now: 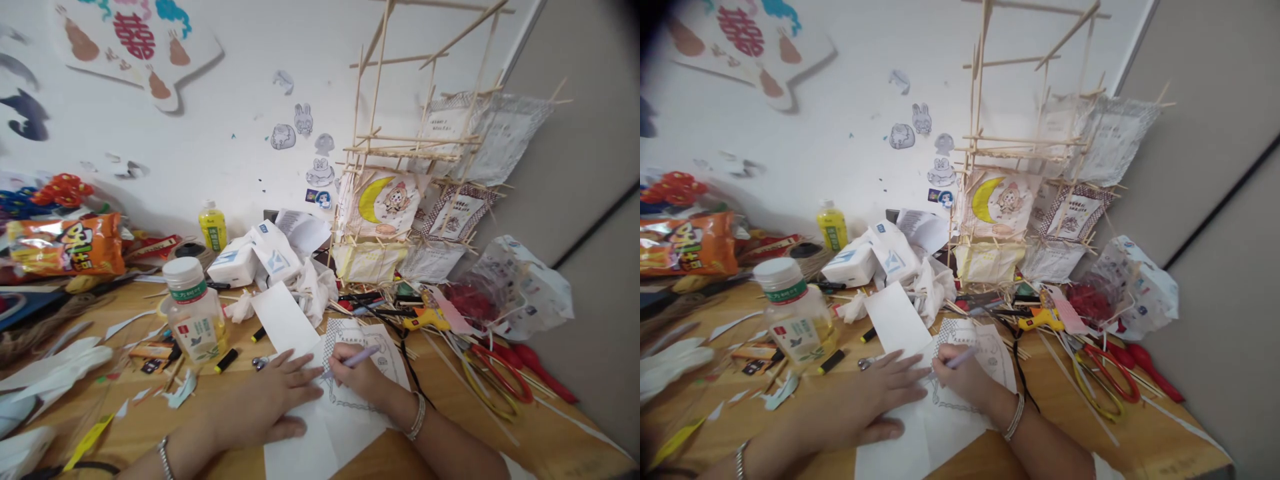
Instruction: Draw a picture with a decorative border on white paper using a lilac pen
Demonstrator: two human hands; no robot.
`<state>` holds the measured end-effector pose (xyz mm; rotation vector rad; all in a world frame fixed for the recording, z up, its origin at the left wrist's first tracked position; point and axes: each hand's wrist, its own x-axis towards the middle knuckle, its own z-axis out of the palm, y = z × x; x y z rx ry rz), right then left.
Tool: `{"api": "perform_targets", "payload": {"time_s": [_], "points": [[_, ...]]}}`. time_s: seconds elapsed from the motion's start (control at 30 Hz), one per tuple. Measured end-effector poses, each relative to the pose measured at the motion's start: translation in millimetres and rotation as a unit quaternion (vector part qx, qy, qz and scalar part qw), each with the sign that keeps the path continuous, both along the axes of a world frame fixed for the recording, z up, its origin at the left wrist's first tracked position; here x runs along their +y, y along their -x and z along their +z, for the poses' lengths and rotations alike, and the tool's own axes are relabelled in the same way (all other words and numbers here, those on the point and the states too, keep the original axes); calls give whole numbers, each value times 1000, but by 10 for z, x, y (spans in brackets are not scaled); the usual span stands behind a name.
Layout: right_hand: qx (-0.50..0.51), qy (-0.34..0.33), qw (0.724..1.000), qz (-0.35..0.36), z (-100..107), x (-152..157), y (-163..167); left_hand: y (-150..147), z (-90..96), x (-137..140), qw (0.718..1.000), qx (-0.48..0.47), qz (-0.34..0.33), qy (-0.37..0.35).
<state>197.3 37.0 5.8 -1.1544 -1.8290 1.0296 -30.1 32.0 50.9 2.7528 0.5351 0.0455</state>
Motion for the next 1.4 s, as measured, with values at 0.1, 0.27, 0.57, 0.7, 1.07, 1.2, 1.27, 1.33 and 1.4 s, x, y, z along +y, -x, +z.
{"api": "perform_targets", "payload": {"time_s": [0.1, 0.27, 0.57, 0.7, 1.07, 1.2, 1.27, 1.33, 1.4], "points": [[-16, -23, 1000, 0, 17, -5, -4, 10, 4, 5, 1000, -1, -2, 3], [-25, -40, 999, 10, 53, -20, 4, 15, 34, 18, 1000, 14, 0, 26], [-15, -35, 999, 9, 17, -31, 8, 47, -72, 51, 1000, -11, -3, 20], [-18, -39, 999, 15, 39, -32, 9, 43, -76, 55, 1000, -11, -7, 18], [-5, -6, 1000, 4, 4, -29, -12, 47, -91, 67, 999, -17, -11, 27], [-7, -3, 1000, 4, -4, -32, -9, 40, -76, 61, 1000, -17, -11, 22], [-2, 5, 1000, -2, -17, -29, -9, 41, -70, 60, 1000, -18, -12, 20], [-2, 2, 1000, -5, -33, -25, -11, 43, -65, 59, 1000, -14, -11, 20], [-5, -2, 1000, -6, -50, -20, -14, 45, -61, 57, 1000, -9, -8, 21]]}}
